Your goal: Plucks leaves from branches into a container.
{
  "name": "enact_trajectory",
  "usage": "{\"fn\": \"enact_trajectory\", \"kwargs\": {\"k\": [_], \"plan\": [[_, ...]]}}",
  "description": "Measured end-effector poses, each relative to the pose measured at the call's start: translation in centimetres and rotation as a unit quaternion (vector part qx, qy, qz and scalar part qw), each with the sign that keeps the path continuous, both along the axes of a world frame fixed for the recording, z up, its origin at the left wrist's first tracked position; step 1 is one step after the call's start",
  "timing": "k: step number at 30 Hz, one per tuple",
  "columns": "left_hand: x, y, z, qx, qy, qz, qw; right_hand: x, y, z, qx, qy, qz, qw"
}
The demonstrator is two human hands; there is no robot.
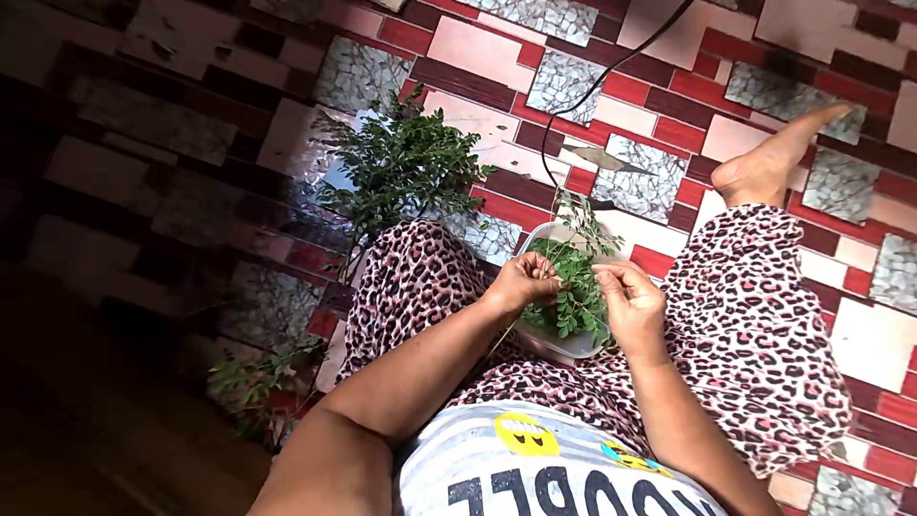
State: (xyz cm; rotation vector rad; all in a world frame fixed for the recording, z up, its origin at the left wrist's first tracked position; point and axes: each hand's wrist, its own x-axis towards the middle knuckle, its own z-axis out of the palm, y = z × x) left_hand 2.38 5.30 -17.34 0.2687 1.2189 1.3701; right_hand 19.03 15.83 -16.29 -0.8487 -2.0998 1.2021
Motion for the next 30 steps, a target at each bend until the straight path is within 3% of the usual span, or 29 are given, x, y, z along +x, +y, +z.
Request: {"fn": "enact_trajectory", "kwargs": {"k": [4,13,17,21,25,30], "plan": [[0.4,0.1,-0.8,0.034,0.040,0.015,0.999,-0.4,-1.0,0.6,0.014,0.005,0.051,0.999],[0.8,0.0,-0.2,0.046,0.132,-0.001,0.990,-1.2,-1.9,-0.3,0.011,-0.017,0.044,0.999],[0.5,-0.1,-0.1,0.051,0.126,-0.016,0.991,-1.1,-1.8,-0.4,0.041,0.019,0.035,0.998],[0.2,-0.2,0.2,0.011,0.047,0.001,0.999,-0.3,-0.2,0.8,0.042,0.027,0.004,0.999],[0.1,-0.1,0.0,0.003,-0.025,0.005,1.000,0.4,0.9,0.6,-0.050,-0.058,0.021,0.997],[0.2,-0.1,0.1,0.005,-0.050,0.002,0.999,-0.1,0.4,-0.4,-0.235,0.000,0.017,0.972]]}}
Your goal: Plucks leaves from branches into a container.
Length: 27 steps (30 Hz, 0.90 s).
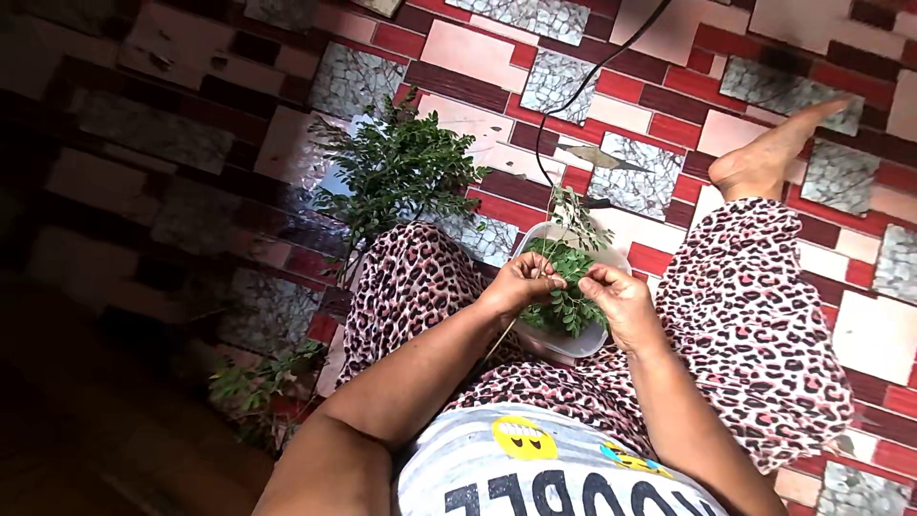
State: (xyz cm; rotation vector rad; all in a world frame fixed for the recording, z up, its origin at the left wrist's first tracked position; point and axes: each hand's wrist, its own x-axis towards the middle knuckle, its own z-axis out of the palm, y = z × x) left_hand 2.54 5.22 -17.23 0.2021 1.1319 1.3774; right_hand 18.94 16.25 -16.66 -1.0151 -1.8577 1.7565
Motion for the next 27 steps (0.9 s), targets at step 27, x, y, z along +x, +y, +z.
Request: {"fn": "enact_trajectory", "kwargs": {"k": [27], "plan": [[-0.3,-0.1,0.2,-0.006,0.028,-0.025,0.999,0.6,1.1,1.0,0.057,-0.019,0.015,0.998]]}}
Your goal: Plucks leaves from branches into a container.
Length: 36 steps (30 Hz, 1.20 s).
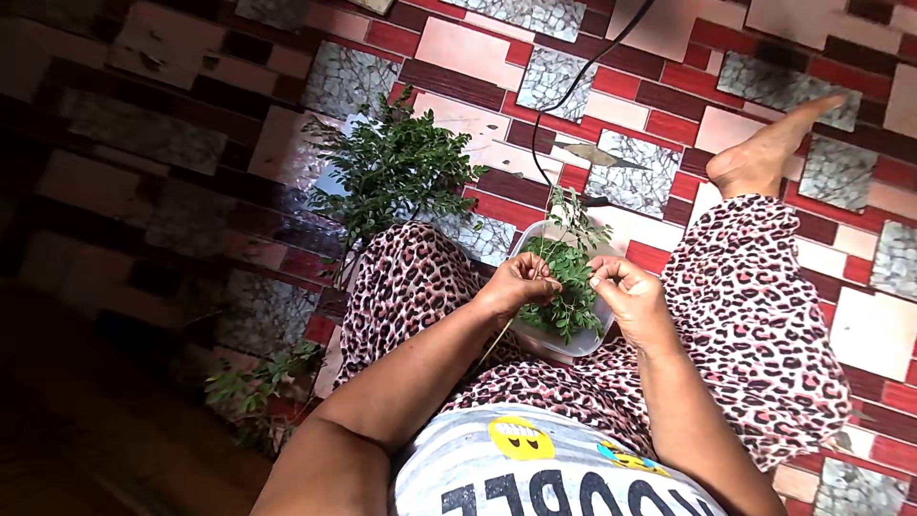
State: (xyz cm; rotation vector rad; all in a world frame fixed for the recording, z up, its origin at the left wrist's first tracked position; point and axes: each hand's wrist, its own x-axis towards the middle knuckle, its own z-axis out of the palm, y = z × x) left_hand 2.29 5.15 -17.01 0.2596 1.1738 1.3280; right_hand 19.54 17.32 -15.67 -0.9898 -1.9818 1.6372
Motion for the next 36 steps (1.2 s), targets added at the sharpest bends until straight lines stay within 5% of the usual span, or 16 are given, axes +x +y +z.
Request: {"fn": "enact_trajectory", "kwargs": {"k": [11,21,31,36], "plan": [[0.3,-0.1,-0.6,0.076,0.144,-0.055,0.985,-0.9,-0.9,0.4,0.099,-0.059,0.075,0.991],[0.1,-0.2,-0.7,0.052,0.100,-0.034,0.993,-0.8,-0.8,0.1,0.058,0.146,0.036,0.987],[0.2,-0.2,-0.6,0.062,0.127,-0.044,0.989,-1.0,-0.8,-0.5,0.133,0.020,0.045,0.990],[0.2,-0.1,-0.6,0.059,0.125,-0.049,0.989,-1.3,-1.0,-1.3,0.091,0.139,-0.002,0.986]]}}
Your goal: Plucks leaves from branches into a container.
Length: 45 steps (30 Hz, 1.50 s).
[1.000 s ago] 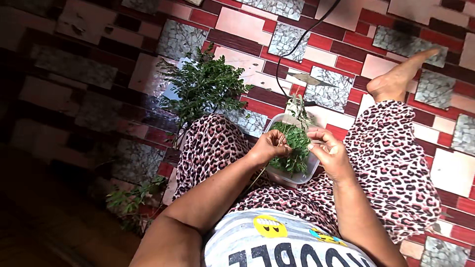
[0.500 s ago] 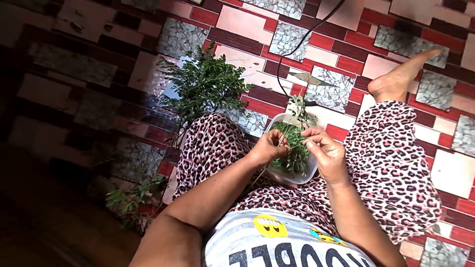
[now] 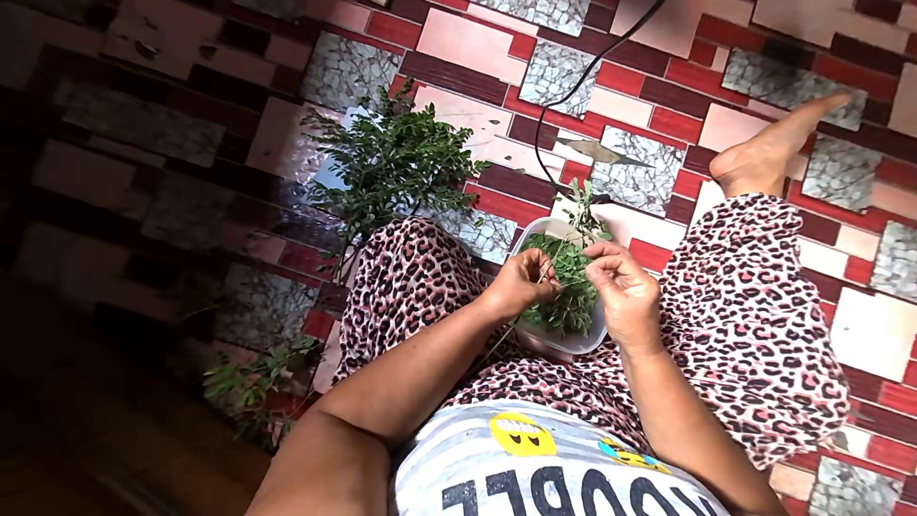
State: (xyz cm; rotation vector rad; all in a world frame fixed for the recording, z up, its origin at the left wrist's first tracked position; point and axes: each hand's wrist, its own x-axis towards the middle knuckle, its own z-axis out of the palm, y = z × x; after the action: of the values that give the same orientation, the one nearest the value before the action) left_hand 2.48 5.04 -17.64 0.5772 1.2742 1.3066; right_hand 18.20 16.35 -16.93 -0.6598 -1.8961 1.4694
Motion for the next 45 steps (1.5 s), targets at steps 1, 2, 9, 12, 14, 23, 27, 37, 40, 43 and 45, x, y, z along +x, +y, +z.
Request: {"fn": "enact_trajectory", "kwargs": {"k": [1,2,9,12,14,23,27,37,40,43,45], "plan": [[0.0,0.0,0.0,-0.003,-0.008,0.002,1.000,0.1,0.2,0.1,-0.025,0.021,0.000,0.999],[0.0,-0.1,-0.1,-0.004,-0.018,0.005,1.000,0.3,0.5,0.2,-0.042,0.030,0.005,0.999],[-0.2,-0.1,-0.2,0.006,-0.025,0.014,1.000,1.2,1.0,0.3,-0.022,-0.001,0.013,1.000],[-0.1,0.0,-0.1,0.004,-0.029,0.011,1.000,1.1,1.1,0.2,-0.026,-0.062,0.018,0.998],[-0.2,-0.1,0.0,0.001,-0.035,0.013,0.999,1.2,1.0,0.3,-0.053,-0.112,0.025,0.992],[-0.2,-0.1,-0.1,0.002,-0.047,0.011,0.999,1.1,0.9,0.6,0.033,-0.134,0.046,0.989],[-0.4,-0.1,0.0,0.001,-0.034,-0.004,0.999,1.2,1.4,0.8,0.120,-0.156,0.079,0.977],[-0.9,0.0,0.1,-0.005,-0.090,0.023,0.996,3.2,2.4,3.3,0.143,-0.228,0.021,0.963],[-1.0,-0.1,-0.1,0.016,-0.110,0.026,0.993,3.0,0.7,4.9,0.147,-0.050,-0.001,0.988],[-0.9,-0.2,-0.1,0.033,-0.106,0.031,0.993,2.7,-0.6,6.0,0.108,-0.047,0.072,0.990],[-0.7,-0.5,0.0,0.040,-0.095,0.034,0.994,2.5,-1.2,5.6,0.096,-0.096,0.097,0.986]]}}
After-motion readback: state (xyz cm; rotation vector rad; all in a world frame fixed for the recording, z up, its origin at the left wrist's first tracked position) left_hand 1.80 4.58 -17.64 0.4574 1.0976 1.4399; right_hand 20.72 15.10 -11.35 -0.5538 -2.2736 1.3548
